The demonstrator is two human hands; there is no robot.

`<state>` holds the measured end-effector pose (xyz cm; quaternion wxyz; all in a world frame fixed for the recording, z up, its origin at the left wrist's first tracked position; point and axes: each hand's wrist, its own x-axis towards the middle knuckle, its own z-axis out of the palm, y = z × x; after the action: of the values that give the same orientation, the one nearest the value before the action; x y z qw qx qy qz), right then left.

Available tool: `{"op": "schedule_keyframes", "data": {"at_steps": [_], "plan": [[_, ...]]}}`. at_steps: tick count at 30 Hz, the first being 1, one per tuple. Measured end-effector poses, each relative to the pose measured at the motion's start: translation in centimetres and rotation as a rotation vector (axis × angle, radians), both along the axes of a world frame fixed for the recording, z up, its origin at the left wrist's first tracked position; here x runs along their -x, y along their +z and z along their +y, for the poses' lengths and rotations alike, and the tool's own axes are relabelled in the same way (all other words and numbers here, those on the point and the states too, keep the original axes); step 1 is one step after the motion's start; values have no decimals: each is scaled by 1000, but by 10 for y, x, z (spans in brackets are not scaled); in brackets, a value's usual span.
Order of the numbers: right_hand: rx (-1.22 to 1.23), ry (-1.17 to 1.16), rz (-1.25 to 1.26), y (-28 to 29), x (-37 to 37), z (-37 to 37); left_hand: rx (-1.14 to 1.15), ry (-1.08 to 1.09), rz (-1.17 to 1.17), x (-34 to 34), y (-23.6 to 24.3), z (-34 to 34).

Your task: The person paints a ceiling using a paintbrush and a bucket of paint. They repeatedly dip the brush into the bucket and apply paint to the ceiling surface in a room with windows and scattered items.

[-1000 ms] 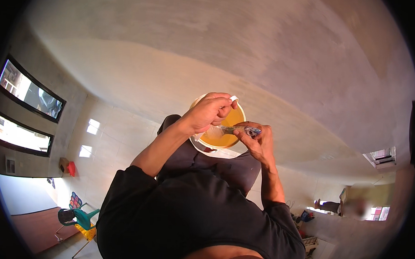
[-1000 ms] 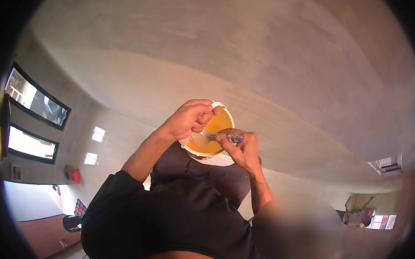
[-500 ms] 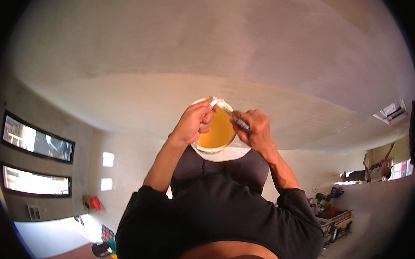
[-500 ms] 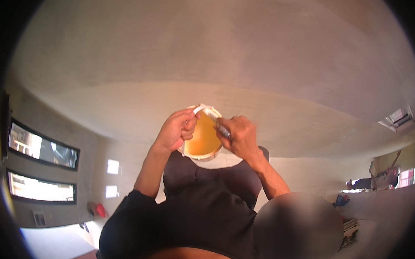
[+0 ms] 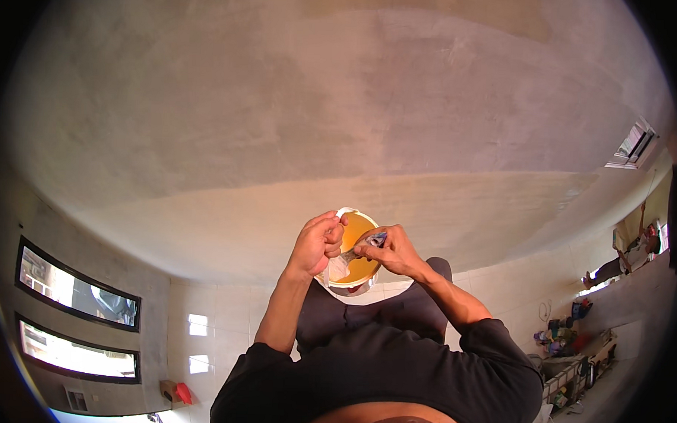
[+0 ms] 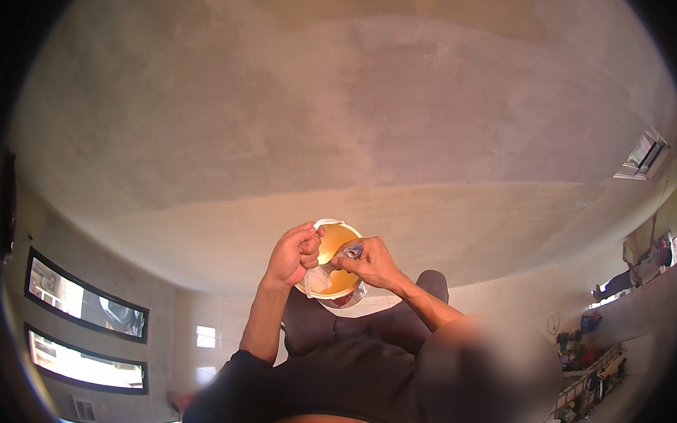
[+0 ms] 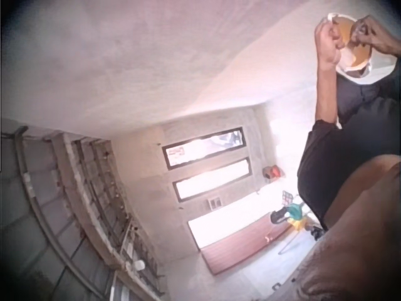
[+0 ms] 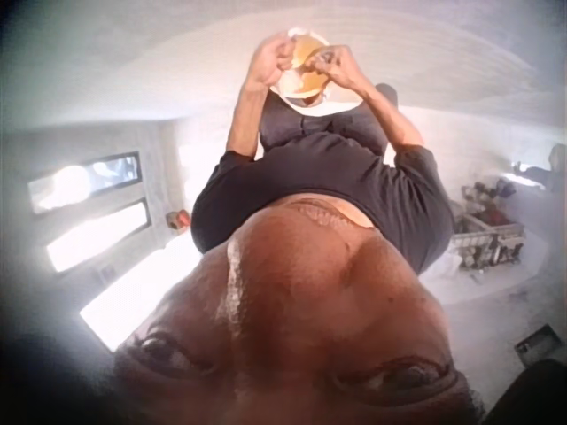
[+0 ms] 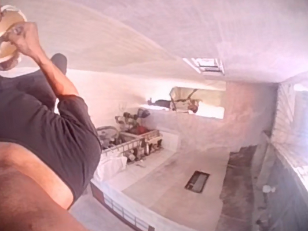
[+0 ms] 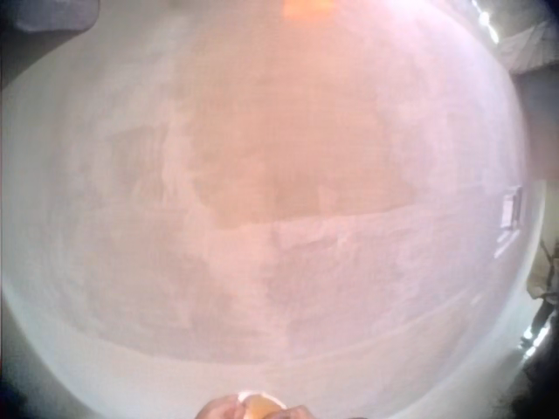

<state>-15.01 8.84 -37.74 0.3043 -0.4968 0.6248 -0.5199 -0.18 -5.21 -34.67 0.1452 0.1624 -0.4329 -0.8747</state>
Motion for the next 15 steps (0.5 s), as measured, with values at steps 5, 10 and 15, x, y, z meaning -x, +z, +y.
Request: {"op": "schedule_keyframes", "data": {"at_steps": [5,10,15], "plan": [[242,-188,446,-2,6,0,-32,-18,6,-1,-5,0],[331,-280,736,8,11,12,-26,-5,4,-1,-4,0],[175,-335,346,44,10,52,-34,33,31,-1,-6,1]]}}
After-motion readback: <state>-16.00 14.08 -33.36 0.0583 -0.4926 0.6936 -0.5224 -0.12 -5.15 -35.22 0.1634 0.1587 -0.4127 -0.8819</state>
